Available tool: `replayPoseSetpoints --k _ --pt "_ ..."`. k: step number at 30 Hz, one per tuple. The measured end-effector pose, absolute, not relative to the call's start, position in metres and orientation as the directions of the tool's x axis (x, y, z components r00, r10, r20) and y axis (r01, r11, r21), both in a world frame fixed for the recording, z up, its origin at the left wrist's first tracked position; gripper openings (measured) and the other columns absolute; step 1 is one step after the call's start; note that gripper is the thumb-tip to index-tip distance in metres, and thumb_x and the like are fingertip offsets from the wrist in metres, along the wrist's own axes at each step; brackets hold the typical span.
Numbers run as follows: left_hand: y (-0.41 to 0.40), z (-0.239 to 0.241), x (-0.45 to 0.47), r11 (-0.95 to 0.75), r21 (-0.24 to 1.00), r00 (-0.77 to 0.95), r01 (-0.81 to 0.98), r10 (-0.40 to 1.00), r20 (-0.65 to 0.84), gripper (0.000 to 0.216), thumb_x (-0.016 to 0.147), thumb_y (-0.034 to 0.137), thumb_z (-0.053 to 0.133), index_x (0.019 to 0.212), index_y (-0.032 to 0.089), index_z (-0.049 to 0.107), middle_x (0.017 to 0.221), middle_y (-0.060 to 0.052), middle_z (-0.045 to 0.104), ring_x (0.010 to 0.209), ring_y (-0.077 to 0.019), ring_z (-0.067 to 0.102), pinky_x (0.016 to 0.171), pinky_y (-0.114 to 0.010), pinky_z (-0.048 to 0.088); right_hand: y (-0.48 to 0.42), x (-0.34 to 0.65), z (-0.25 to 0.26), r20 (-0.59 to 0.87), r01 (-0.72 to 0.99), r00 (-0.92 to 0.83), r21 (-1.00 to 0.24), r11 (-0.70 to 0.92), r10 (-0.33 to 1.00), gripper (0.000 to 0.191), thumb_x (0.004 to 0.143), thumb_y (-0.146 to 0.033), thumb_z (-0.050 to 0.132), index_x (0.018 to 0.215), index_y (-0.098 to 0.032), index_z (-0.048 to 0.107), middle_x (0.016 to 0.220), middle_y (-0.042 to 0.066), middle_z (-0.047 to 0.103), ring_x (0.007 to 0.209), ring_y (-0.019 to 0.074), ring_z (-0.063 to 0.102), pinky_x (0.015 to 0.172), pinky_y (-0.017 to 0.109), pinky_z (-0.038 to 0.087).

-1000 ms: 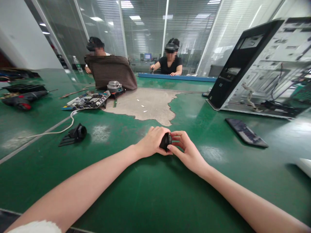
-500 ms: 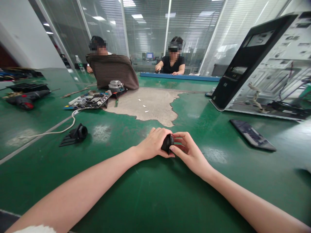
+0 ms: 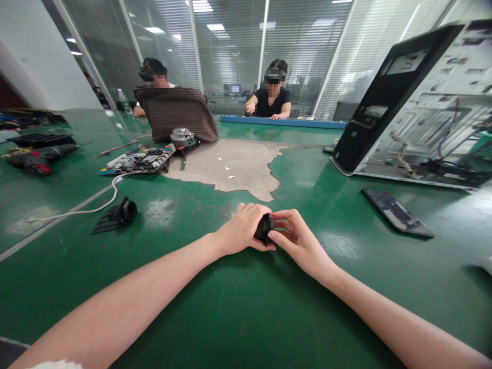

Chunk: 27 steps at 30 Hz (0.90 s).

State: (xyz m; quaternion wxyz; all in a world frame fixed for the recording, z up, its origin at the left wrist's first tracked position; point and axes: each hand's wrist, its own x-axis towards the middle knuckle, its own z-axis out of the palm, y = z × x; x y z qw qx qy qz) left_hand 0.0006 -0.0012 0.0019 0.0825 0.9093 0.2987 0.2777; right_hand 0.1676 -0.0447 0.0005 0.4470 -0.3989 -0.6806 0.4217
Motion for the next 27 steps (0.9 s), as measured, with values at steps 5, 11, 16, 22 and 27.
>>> replayPoseSetpoints --k 5,11,16,22,27 --pt "-0.0007 0.0022 -0.0005 -0.802 0.32 0.678 0.505 0.598 0.427 0.057 0.063 0.047 0.064 0.105 0.02 0.036 0.1 -0.004 0.053 0.088 -0.0215 0.049 0.075 -0.033 0.031 -0.0435 0.1702 0.0006 0.272 0.146 -0.348 -0.93 0.338 0.897 0.022 0.078 -0.024 0.055 0.097 -0.023 0.045 0.101 0.002 0.05 0.097 0.0161 0.054 0.087 0.037 0.048" --pt "-0.0009 0.0025 0.0005 -0.781 0.336 0.665 0.526 0.624 0.41 0.055 0.063 0.045 0.063 0.104 0.019 0.037 0.099 -0.005 0.053 0.088 -0.022 0.049 0.074 -0.033 0.032 -0.0418 0.1706 0.0013 0.26 0.095 -0.356 -0.945 0.312 0.897 0.015 0.079 -0.025 0.054 0.092 -0.023 0.047 0.094 0.001 0.052 0.095 0.0158 0.055 0.082 0.034 0.05" --pt "-0.0023 0.0031 0.0015 -0.788 0.334 0.648 0.517 0.615 0.449 0.055 0.063 0.046 0.063 0.103 0.02 0.036 0.1 -0.005 0.053 0.09 -0.0219 0.049 0.075 -0.034 0.031 -0.0415 0.1674 0.0038 0.243 0.125 -0.276 -0.95 0.285 0.93 0.019 0.079 -0.025 0.054 0.096 -0.023 0.046 0.097 0.002 0.053 0.09 0.0154 0.056 0.076 0.033 0.052" --pt "-0.004 0.0041 0.0 -0.781 0.367 0.634 0.505 0.624 0.456 0.055 0.063 0.042 0.064 0.104 0.02 0.036 0.1 -0.005 0.052 0.088 -0.0209 0.049 0.075 -0.033 0.032 -0.0454 0.1714 0.004 0.373 0.223 -0.341 -0.86 0.46 0.863 0.026 0.078 -0.023 0.055 0.103 -0.025 0.049 0.108 0.005 0.046 0.106 0.0197 0.048 0.093 0.04 0.044" --pt "-0.0055 0.0046 0.0026 -0.767 0.394 0.629 0.507 0.642 0.438 0.055 0.063 0.042 0.064 0.104 0.02 0.036 0.099 -0.005 0.052 0.089 -0.0214 0.05 0.076 -0.034 0.033 -0.0461 0.1722 0.0034 0.383 0.219 -0.31 -0.862 0.458 0.87 0.021 0.079 -0.025 0.054 0.1 -0.026 0.05 0.105 0.004 0.046 0.104 0.0194 0.049 0.089 0.038 0.047"
